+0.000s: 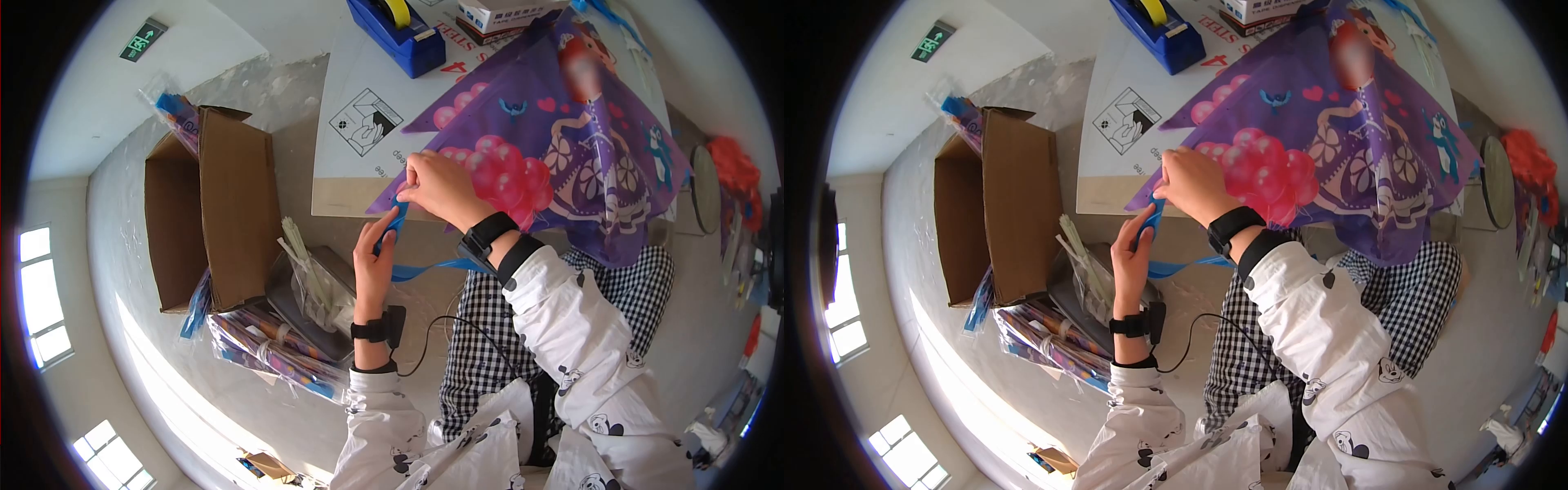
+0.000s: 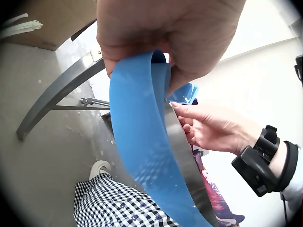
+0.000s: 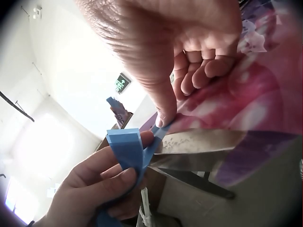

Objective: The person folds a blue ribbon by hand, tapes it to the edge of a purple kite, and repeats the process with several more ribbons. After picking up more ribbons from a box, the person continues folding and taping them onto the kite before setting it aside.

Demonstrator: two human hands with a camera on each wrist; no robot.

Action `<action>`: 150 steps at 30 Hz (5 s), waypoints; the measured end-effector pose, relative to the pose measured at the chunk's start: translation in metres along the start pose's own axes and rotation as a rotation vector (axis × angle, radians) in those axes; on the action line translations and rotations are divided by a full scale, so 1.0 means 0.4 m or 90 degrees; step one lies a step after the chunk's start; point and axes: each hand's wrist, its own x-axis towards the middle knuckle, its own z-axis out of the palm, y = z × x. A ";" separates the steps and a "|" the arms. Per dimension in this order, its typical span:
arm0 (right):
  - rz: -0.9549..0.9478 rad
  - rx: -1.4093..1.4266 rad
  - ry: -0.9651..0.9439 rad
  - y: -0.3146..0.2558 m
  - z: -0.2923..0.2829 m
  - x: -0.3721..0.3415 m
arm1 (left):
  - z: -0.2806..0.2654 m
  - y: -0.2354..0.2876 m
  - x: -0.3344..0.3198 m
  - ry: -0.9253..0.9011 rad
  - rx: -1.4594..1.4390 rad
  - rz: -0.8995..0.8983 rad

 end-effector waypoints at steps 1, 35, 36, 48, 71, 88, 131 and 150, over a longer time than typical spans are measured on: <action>0.002 0.000 -0.003 -0.001 -0.001 -0.001 | 0.000 -0.001 0.000 -0.001 0.003 0.002; 0.018 0.007 -0.011 -0.002 -0.005 0.003 | -0.029 0.002 0.026 -0.058 -0.017 -0.011; 0.018 0.006 -0.012 -0.001 -0.005 0.003 | -0.031 0.004 0.028 -0.063 -0.021 -0.016; 0.041 0.013 -0.024 -0.008 -0.009 0.005 | -0.036 0.015 0.029 -0.066 -0.001 -0.005; 0.021 0.069 -0.047 0.027 0.004 0.027 | -0.087 -0.004 0.011 -0.042 0.016 0.002; 0.061 0.043 -0.098 0.010 -0.016 0.026 | -0.044 0.028 0.012 -0.041 0.015 0.007; 0.008 0.046 -0.041 0.010 -0.013 0.015 | -0.007 0.060 -0.015 0.018 0.082 -0.019; 0.009 0.050 -0.047 0.012 -0.013 0.014 | -0.033 0.053 0.015 -0.019 0.102 0.043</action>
